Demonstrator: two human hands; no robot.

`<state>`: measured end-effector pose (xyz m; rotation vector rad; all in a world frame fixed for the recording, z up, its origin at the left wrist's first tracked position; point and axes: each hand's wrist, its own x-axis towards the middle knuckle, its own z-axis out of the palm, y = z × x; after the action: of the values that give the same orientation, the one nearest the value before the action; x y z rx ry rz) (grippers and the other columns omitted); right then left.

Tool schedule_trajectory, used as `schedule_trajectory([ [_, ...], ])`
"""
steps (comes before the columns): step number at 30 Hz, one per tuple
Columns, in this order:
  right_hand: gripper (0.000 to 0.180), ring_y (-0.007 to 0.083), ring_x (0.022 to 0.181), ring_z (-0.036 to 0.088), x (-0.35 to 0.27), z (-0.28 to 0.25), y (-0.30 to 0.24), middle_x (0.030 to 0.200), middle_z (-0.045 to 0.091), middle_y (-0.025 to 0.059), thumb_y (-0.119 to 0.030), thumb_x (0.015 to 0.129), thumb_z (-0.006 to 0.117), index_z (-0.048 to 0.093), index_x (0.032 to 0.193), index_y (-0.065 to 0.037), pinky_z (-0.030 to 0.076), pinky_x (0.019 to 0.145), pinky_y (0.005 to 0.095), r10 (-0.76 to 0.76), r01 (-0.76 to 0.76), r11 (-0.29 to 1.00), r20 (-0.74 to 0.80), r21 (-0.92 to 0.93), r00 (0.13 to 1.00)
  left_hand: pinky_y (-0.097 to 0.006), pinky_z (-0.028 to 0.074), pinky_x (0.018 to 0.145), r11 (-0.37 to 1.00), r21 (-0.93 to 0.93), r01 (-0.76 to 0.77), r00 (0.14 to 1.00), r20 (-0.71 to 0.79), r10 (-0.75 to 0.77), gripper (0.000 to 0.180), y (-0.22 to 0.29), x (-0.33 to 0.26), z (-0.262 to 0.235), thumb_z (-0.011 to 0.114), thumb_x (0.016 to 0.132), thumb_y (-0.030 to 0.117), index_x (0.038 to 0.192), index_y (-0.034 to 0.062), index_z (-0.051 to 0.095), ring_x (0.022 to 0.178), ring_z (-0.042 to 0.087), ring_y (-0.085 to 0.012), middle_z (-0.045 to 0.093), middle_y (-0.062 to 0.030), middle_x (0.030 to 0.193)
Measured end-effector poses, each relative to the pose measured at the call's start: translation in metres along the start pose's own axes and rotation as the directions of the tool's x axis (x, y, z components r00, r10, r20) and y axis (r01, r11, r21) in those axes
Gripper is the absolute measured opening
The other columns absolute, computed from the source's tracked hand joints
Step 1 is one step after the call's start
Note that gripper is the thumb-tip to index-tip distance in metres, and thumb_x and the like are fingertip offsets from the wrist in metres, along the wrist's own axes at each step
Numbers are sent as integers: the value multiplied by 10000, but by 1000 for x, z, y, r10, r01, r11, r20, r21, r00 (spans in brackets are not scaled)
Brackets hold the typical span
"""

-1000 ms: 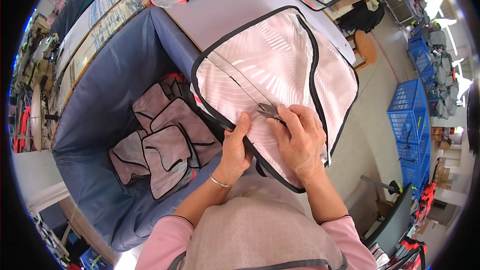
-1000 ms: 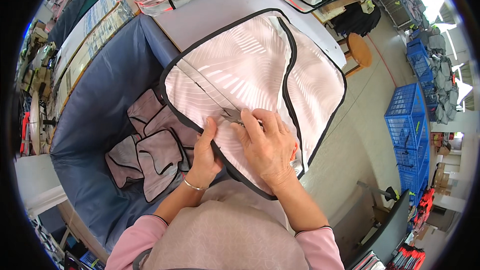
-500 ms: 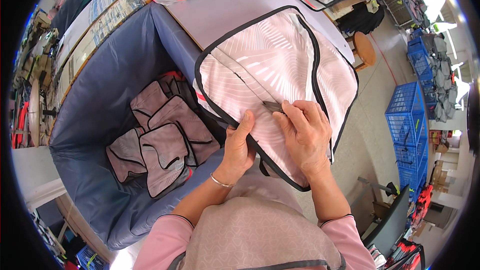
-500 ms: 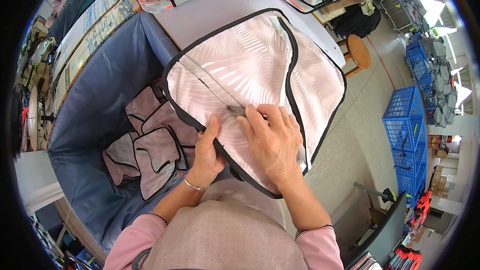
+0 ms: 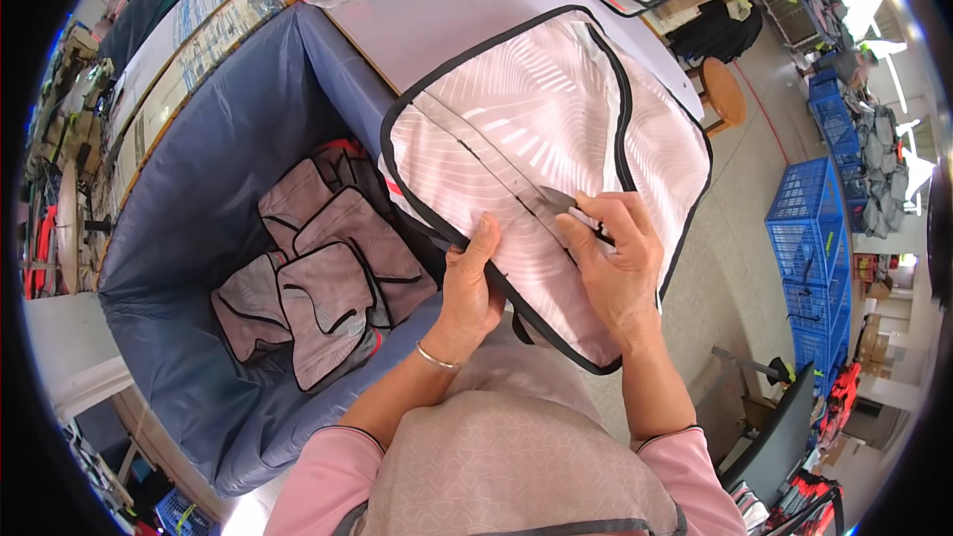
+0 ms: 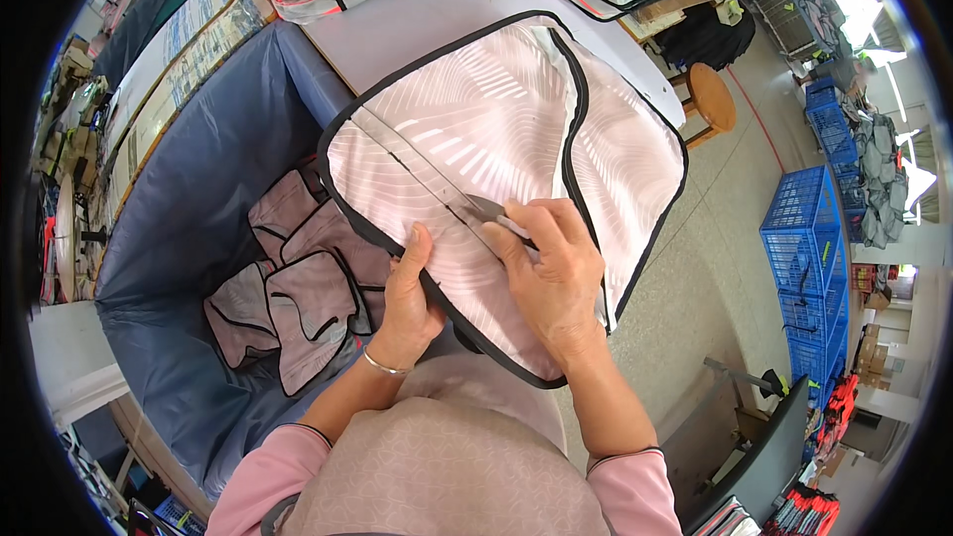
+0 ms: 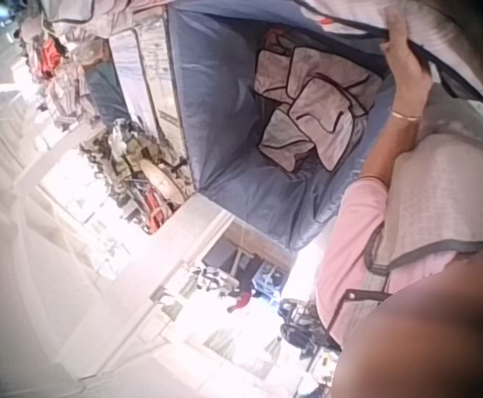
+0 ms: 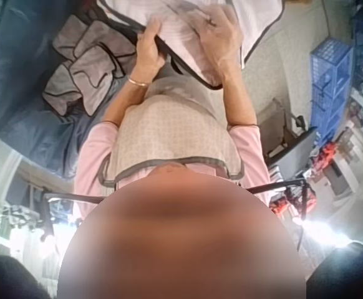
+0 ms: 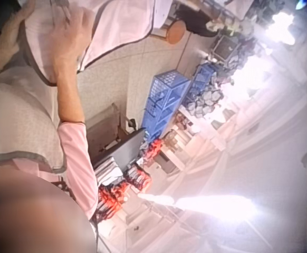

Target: Picking up soft storage bags from a large bin, inspecting the interiors and zippers, and stacking them on a table.

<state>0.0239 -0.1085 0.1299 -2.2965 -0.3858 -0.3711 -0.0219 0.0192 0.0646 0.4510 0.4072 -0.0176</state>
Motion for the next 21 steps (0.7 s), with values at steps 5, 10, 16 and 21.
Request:
schedule_trajectory([
  [5, 195, 232, 673, 609, 2, 7, -1, 819, 602, 43, -183, 723, 756, 655, 858, -84, 491, 567, 327, -226, 229, 944, 40, -237, 973, -349, 447, 965, 1000, 9, -15, 1000, 11, 14, 521, -3, 2, -3, 631, 889, 344, 1254, 6, 477, 1086, 559, -191, 572, -86, 1193],
  [10, 243, 258, 818, 620, 8, 7, -2, 830, 590, 91, -238, 765, 742, 631, 879, -55, 495, 666, 354, 181, -184, 981, 63, 53, 981, -347, 449, 955, 1000, 1, -20, 1000, -17, 20, 495, -3, 4, -3, 619, 898, 338, 1242, 7, 491, 1094, 550, -185, 575, -83, 1186],
  [16, 283, 278, 791, 596, 24, 45, 10, 826, 589, 123, -255, 777, 728, 625, 905, -24, 471, 696, 361, 135, -138, 990, 130, 17, 982, -339, 488, 892, 997, -62, -46, 997, -70, 42, 391, -11, 16, -22, 632, 897, 270, 1164, -4, 548, 992, 594, -178, 605, -85, 1108],
  [21, 149, 50, 579, 462, 17, 56, 59, 638, 551, -20, -147, 841, 673, 633, 813, -5, 372, 526, 228, 457, -498, 820, 203, 282, 866, -375, 500, 879, 998, -42, -39, 978, -206, 30, 510, -3, 41, -55, 676, 857, 342, 1174, -24, 518, 1002, 592, -211, 596, -110, 1127],
])
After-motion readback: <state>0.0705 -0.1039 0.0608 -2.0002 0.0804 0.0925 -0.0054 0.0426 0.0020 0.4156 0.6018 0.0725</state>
